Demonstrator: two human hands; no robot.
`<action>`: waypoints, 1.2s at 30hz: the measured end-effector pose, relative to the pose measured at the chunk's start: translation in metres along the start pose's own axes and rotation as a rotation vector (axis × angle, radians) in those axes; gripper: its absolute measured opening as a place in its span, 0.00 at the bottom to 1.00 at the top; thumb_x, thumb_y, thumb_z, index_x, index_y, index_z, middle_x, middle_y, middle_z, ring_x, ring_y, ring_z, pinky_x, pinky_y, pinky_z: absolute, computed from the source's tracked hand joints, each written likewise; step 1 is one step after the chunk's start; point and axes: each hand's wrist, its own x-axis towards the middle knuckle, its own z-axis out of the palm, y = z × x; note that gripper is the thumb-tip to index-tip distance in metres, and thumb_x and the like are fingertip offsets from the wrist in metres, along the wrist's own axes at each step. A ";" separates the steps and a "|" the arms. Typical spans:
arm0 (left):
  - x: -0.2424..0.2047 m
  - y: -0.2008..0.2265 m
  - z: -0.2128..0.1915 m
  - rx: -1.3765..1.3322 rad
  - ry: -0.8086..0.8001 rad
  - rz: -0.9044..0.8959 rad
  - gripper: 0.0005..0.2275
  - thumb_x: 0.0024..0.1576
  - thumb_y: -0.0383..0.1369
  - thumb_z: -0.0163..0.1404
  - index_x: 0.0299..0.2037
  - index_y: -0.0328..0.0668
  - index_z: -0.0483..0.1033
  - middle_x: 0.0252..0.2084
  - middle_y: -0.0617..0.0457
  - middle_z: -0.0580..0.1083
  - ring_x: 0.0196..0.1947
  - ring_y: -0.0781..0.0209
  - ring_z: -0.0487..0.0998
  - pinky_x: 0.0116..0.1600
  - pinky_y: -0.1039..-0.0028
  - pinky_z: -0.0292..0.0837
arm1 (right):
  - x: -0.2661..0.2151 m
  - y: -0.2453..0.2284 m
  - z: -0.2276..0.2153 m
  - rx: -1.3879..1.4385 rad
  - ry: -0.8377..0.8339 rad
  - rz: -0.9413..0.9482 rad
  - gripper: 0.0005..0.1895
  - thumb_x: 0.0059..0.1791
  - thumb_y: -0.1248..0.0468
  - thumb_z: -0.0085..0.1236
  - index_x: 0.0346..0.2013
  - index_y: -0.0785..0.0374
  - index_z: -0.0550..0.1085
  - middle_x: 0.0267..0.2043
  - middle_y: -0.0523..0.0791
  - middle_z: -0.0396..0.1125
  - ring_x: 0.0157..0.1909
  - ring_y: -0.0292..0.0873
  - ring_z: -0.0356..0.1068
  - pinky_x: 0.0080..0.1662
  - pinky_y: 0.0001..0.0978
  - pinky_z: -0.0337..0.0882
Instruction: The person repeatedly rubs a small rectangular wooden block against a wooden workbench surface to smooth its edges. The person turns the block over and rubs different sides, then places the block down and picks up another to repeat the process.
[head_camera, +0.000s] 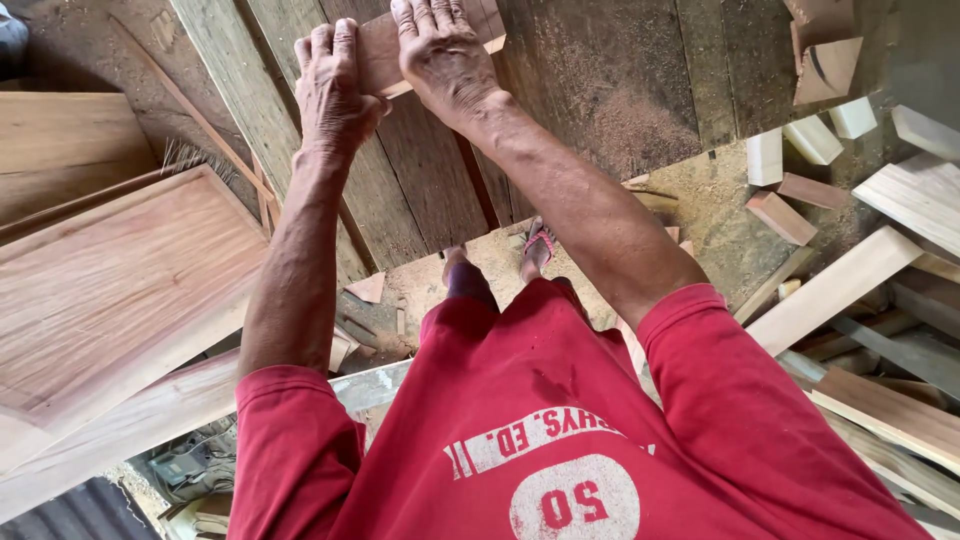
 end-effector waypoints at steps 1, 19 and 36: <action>0.001 -0.002 0.000 -0.016 0.003 0.001 0.43 0.34 0.28 0.72 0.64 0.36 0.65 0.58 0.43 0.68 0.58 0.43 0.66 0.54 0.53 0.76 | 0.002 0.000 0.000 0.012 -0.006 0.004 0.26 0.53 0.72 0.52 0.65 0.80 0.63 0.64 0.66 0.62 0.66 0.60 0.65 0.65 0.50 0.65; 0.019 -0.016 0.001 -0.002 0.002 0.016 0.45 0.34 0.29 0.71 0.67 0.37 0.65 0.63 0.44 0.66 0.63 0.42 0.64 0.58 0.54 0.74 | 0.019 0.006 0.014 0.143 0.071 0.020 0.29 0.48 0.74 0.61 0.63 0.79 0.66 0.54 0.60 0.71 0.56 0.54 0.73 0.58 0.44 0.74; 0.034 -0.023 0.004 0.017 0.009 0.010 0.44 0.35 0.28 0.70 0.68 0.37 0.65 0.61 0.44 0.67 0.62 0.43 0.64 0.56 0.55 0.76 | 0.033 0.012 0.010 0.172 0.069 0.029 0.29 0.48 0.75 0.60 0.64 0.79 0.65 0.54 0.61 0.70 0.58 0.54 0.73 0.59 0.45 0.73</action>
